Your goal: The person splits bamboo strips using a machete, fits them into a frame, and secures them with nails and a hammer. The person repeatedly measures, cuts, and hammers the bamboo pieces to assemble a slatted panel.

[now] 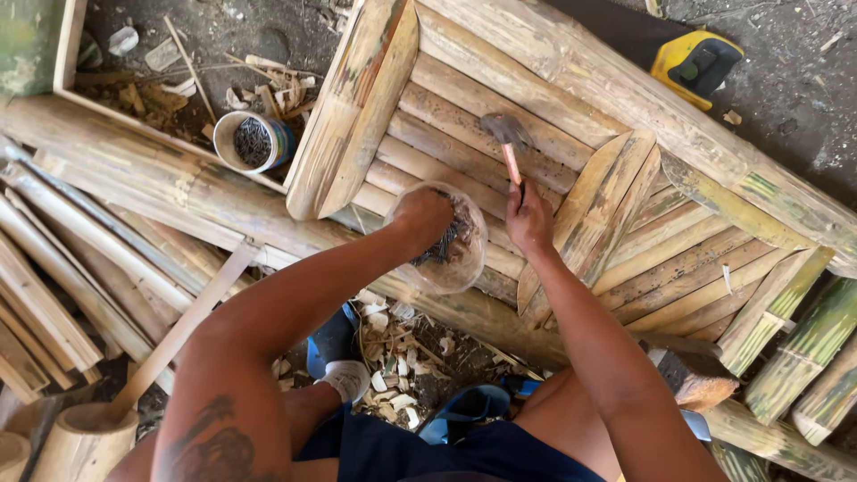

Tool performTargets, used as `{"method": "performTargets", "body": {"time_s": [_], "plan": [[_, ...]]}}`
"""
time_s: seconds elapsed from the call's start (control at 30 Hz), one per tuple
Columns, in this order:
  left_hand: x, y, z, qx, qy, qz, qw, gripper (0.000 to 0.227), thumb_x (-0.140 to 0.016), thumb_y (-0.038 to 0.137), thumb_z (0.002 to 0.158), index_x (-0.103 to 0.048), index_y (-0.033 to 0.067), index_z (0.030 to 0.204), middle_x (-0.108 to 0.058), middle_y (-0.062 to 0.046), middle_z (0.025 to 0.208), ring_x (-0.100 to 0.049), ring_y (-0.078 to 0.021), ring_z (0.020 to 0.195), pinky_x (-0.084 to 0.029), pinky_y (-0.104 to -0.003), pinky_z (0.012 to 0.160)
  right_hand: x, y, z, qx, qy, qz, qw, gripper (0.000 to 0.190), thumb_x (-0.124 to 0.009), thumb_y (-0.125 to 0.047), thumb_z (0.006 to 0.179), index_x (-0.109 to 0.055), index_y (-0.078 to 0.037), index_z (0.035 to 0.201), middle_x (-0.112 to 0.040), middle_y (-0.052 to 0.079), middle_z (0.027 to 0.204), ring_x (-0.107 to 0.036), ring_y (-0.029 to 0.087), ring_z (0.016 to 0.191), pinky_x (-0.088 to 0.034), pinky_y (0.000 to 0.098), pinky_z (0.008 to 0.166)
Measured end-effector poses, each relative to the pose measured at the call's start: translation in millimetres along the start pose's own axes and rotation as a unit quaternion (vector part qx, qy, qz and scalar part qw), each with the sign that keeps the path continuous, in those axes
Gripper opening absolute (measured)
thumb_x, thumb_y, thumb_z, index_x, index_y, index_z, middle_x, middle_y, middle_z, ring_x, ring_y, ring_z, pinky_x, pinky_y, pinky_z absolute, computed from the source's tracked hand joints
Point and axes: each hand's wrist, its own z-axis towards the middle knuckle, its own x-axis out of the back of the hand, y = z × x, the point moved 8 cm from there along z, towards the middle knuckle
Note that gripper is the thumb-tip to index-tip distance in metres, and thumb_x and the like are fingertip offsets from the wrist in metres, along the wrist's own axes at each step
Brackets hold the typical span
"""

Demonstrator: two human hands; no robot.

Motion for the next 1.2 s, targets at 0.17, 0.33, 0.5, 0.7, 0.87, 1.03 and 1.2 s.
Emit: {"method": "performTargets", "body": {"time_s": [0.17, 0.33, 0.5, 0.7, 0.87, 1.03, 1.2], "plan": [[-29, -4, 18, 0.033, 0.031, 0.048, 0.998, 0.020, -0.067, 0.016, 0.088, -0.080, 0.0074, 0.101, -0.074, -0.014, 0.104, -0.073, -0.0263, 0.101, -0.061, -0.036, 0.080, 1, -1, -5, -0.025, -0.001, -0.006, 1.000, 0.016, -0.056, -0.023, 0.105, -0.057, -0.007, 0.108, -0.066, 0.025, 0.071, -0.064, 0.049, 0.064, -0.046, 0.0598, 0.056], [23, 16, -27, -0.094, 0.066, -0.021, 0.993, 0.015, -0.068, 0.015, 0.090, -0.073, 0.0058, 0.100, -0.073, -0.016, 0.097, -0.073, -0.0304, 0.093, -0.059, -0.044, 0.078, 10, -13, -10, -0.011, 0.028, 0.007, 1.000, 0.016, -0.058, -0.025, 0.105, -0.057, -0.008, 0.106, -0.065, 0.023, 0.070, -0.065, 0.048, 0.064, -0.046, 0.0594, 0.054], [99, -16, -35, -0.204, 0.161, -0.318, 0.912, 0.013, -0.066, 0.009, 0.094, -0.058, -0.0010, 0.097, -0.072, -0.019, 0.078, -0.074, -0.0273, 0.071, -0.063, -0.038, 0.065, 9, -14, -10, 0.017, 0.033, -0.002, 0.999, 0.017, -0.058, -0.023, 0.104, -0.054, -0.007, 0.106, -0.065, 0.023, 0.074, -0.063, 0.048, 0.063, -0.045, 0.0593, 0.052], [147, -147, 51, -0.083, 0.443, -0.386, 0.805, 0.020, -0.056, 0.001, 0.100, -0.060, 0.0003, 0.119, -0.072, -0.016, 0.094, -0.075, -0.0194, 0.069, -0.059, -0.023, 0.050, -2, -6, -1, -0.005, -0.005, -0.016, 1.000, 0.015, -0.056, -0.018, 0.105, -0.051, -0.005, 0.102, -0.061, 0.022, 0.066, -0.061, 0.045, 0.056, -0.045, 0.0556, 0.049], [155, -170, 101, -0.048, 0.535, -0.311, 0.784, 0.008, -0.065, 0.009, 0.103, -0.063, 0.0145, 0.109, -0.070, -0.006, 0.104, -0.071, -0.0255, 0.079, -0.058, -0.039, 0.065, -14, 5, 1, -0.032, -0.031, -0.021, 0.999, 0.016, -0.056, -0.017, 0.105, -0.049, -0.003, 0.098, -0.057, 0.019, 0.060, -0.059, 0.036, 0.046, -0.044, 0.0492, 0.044], [152, -172, 117, -0.014, 0.530, -0.277, 0.801, 0.012, -0.070, 0.015, 0.101, -0.060, 0.0157, 0.107, -0.065, -0.001, 0.106, -0.069, -0.0292, 0.084, -0.057, -0.045, 0.068, -16, 10, 7, -0.022, -0.066, 0.014, 0.998, 0.013, -0.050, -0.017, 0.105, -0.051, -0.004, 0.106, -0.058, 0.015, 0.059, -0.056, 0.027, 0.042, -0.042, 0.0427, 0.038], [150, -174, 120, -0.001, 0.532, -0.231, 0.815, 0.014, -0.070, 0.016, 0.102, -0.059, 0.0121, 0.109, -0.063, -0.006, 0.104, -0.067, -0.0325, 0.083, -0.056, -0.046, 0.066, -13, 16, 55, -0.079, -0.181, -0.019, 0.980, 0.021, -0.039, -0.021, 0.112, -0.051, -0.005, 0.107, -0.059, 0.010, 0.060, -0.053, 0.019, 0.037, -0.043, 0.0339, 0.032]]}}
